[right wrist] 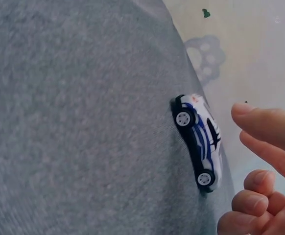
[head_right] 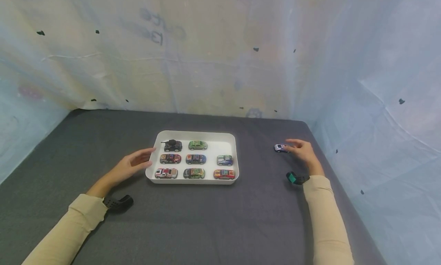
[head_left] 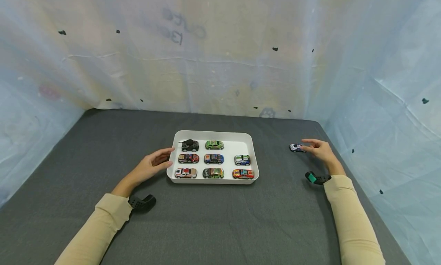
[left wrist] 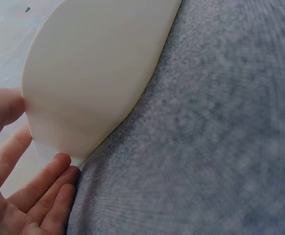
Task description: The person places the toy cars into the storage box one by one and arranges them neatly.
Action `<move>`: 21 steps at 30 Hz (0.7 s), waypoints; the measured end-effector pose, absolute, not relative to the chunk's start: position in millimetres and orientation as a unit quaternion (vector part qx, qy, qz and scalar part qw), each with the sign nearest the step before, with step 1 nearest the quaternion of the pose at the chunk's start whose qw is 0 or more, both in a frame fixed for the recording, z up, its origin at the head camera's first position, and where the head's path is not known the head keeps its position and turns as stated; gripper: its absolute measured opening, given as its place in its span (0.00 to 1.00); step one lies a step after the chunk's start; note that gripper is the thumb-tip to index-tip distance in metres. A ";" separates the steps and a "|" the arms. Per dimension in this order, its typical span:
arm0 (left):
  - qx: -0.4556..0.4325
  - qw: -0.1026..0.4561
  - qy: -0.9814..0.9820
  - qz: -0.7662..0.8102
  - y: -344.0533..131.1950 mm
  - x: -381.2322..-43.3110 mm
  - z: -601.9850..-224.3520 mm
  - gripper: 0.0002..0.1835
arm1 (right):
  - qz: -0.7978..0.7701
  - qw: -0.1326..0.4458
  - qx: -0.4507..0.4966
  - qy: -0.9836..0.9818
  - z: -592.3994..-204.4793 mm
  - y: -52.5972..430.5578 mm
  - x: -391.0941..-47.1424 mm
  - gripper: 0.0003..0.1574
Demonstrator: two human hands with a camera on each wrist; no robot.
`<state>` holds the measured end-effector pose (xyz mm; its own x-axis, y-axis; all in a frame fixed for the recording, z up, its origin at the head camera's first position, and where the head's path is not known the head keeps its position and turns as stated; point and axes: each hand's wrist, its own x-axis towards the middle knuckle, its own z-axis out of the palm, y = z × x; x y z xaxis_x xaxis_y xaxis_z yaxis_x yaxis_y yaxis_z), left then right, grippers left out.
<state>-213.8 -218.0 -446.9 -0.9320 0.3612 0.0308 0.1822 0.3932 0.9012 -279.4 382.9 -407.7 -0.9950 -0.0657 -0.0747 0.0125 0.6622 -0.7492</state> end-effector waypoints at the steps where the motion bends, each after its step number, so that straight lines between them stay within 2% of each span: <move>1: 0.164 0.084 0.831 0.525 -218.1 -214.1 -447.3 0.31 | -0.407 0.050 -0.012 0.912 -408.8 383.6 -279.8 0.36; 21: 0.163 0.080 0.834 0.521 -218.2 -214.4 -447.4 0.30 | -0.390 0.103 -0.006 0.915 -413.6 383.9 -291.8 0.36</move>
<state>-214.4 -218.2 -447.4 -0.9345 0.3542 0.0365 0.1882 0.4043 0.8951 -291.8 383.9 -413.6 -0.9787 -0.0912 -0.1840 0.0695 0.6960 -0.7147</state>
